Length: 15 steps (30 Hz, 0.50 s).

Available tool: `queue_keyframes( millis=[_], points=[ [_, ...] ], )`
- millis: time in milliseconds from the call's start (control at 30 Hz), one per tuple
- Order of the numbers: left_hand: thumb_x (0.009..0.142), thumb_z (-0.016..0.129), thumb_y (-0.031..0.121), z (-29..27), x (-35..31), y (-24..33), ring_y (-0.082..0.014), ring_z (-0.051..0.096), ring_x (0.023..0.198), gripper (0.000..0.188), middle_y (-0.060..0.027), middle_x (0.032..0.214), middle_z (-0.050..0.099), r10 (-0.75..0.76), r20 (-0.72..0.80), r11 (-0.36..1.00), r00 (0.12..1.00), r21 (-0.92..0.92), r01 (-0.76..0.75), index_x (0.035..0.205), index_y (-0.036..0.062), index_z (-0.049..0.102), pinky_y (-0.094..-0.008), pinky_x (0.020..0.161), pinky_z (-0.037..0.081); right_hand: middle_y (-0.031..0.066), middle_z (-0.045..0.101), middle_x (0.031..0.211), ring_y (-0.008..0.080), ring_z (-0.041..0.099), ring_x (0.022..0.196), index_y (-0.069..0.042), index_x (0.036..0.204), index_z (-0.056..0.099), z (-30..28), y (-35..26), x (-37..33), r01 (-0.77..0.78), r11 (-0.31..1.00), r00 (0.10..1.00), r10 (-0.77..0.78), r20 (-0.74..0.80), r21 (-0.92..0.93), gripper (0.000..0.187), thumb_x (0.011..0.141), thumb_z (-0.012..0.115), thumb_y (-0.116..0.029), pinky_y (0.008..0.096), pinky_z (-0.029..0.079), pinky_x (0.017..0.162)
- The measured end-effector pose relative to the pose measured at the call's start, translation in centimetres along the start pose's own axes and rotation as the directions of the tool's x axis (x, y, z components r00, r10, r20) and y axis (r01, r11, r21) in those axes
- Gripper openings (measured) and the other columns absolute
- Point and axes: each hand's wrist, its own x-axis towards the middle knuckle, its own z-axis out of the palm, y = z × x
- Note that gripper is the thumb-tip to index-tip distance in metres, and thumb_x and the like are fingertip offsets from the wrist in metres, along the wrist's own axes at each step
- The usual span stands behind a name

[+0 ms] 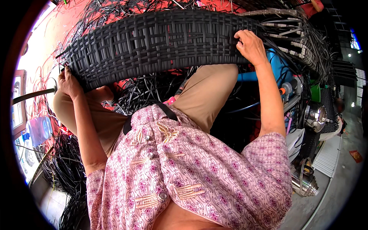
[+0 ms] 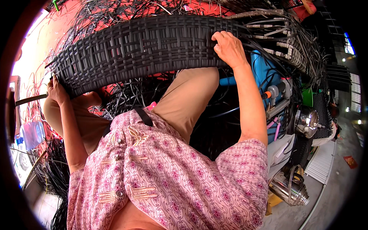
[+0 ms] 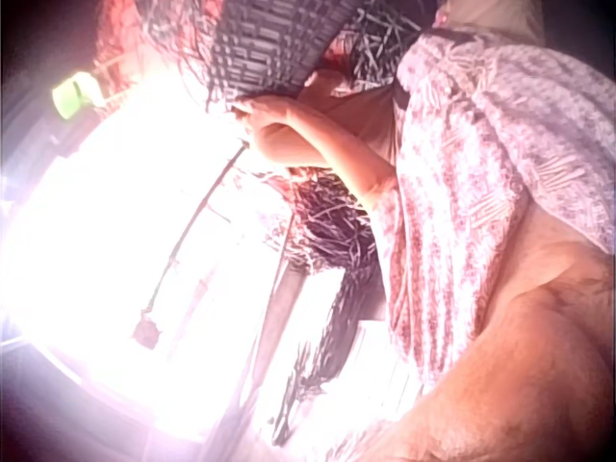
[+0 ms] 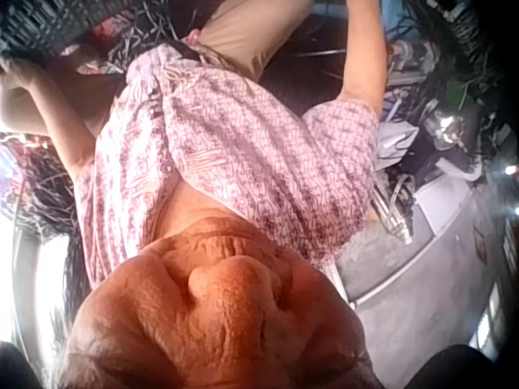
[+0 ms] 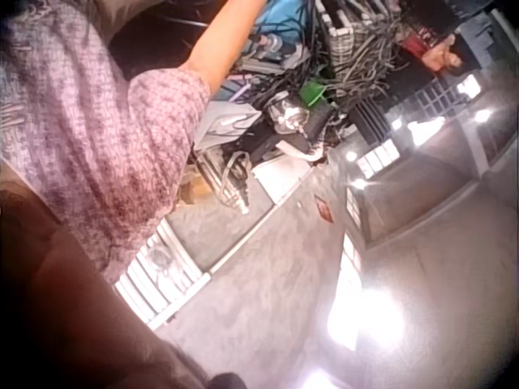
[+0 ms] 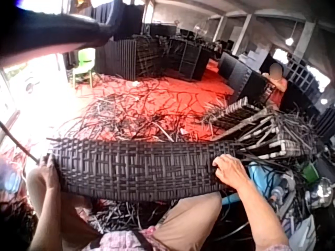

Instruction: The person sits cross-legged on the floor and weaves a black plastic strip into a large, curved basket frame. They repeatedly interlace the strip through the vertical ribs of the frame, pulling it tight and adjusting the weave pattern by hand.

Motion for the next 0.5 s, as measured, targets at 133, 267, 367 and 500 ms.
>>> queue_keyframes(
  millis=[133, 267, 367, 500],
  points=[
    [0.091, 0.071, 0.031, -0.1, -0.6, 1.0, -0.0203, 0.063, 0.077, 0.037, -0.0142, 0.085, 0.070, -0.015, 0.005, 0.998, 1.000, 0.062, 0.015, 0.096, -0.0058, 0.068, -0.0320, 0.076, 0.051, 0.0085, 0.059, 0.087, 0.0305, 0.061, 0.088, -0.008, 0.091, 0.059, 0.1, -0.7, 0.0, 0.006, 0.997, 0.999, -0.010, -0.052, -0.079, 0.018, 0.074, 0.063, -0.004, 0.0437, 0.052, 0.080],
    [0.091, 0.071, 0.032, 0.1, -0.1, -0.1, -0.0203, 0.063, 0.078, 0.038, -0.0144, 0.086, 0.070, -0.004, 0.001, 0.999, 1.000, 0.040, 0.004, 0.095, -0.0057, 0.068, -0.0318, 0.077, 0.050, 0.0077, 0.060, 0.088, 0.0295, 0.060, 0.088, -0.008, 0.090, 0.059, 0.1, -0.5, 0.8, 0.009, 0.991, 0.994, -0.022, -0.103, -0.130, 0.019, 0.073, 0.065, -0.003, 0.0423, 0.053, 0.079],
    [0.091, 0.071, 0.033, 0.0, 0.3, -1.2, -0.0208, 0.063, 0.078, 0.039, -0.0145, 0.086, 0.070, -0.015, -0.001, 1.000, 1.000, 0.018, 0.015, 0.096, -0.0053, 0.068, -0.0324, 0.078, 0.050, 0.0068, 0.061, 0.088, 0.0289, 0.060, 0.089, -0.008, 0.090, 0.059, 0.5, -0.5, 1.4, 0.000, 0.989, 0.991, -0.020, -0.132, -0.146, 0.019, 0.073, 0.066, -0.002, 0.0418, 0.053, 0.078],
    [0.091, 0.071, 0.033, 0.0, 0.3, -1.1, -0.0218, 0.064, 0.079, 0.039, -0.0147, 0.087, 0.071, -0.003, 0.010, 0.999, 1.000, 0.032, 0.003, 0.097, -0.0048, 0.068, -0.0335, 0.079, 0.050, 0.0074, 0.060, 0.089, 0.0295, 0.060, 0.089, -0.008, 0.091, 0.059, 0.5, -0.5, 1.3, -0.002, 0.989, 0.990, -0.019, -0.141, -0.149, 0.020, 0.073, 0.064, -0.001, 0.0415, 0.053, 0.077]
  ],
)
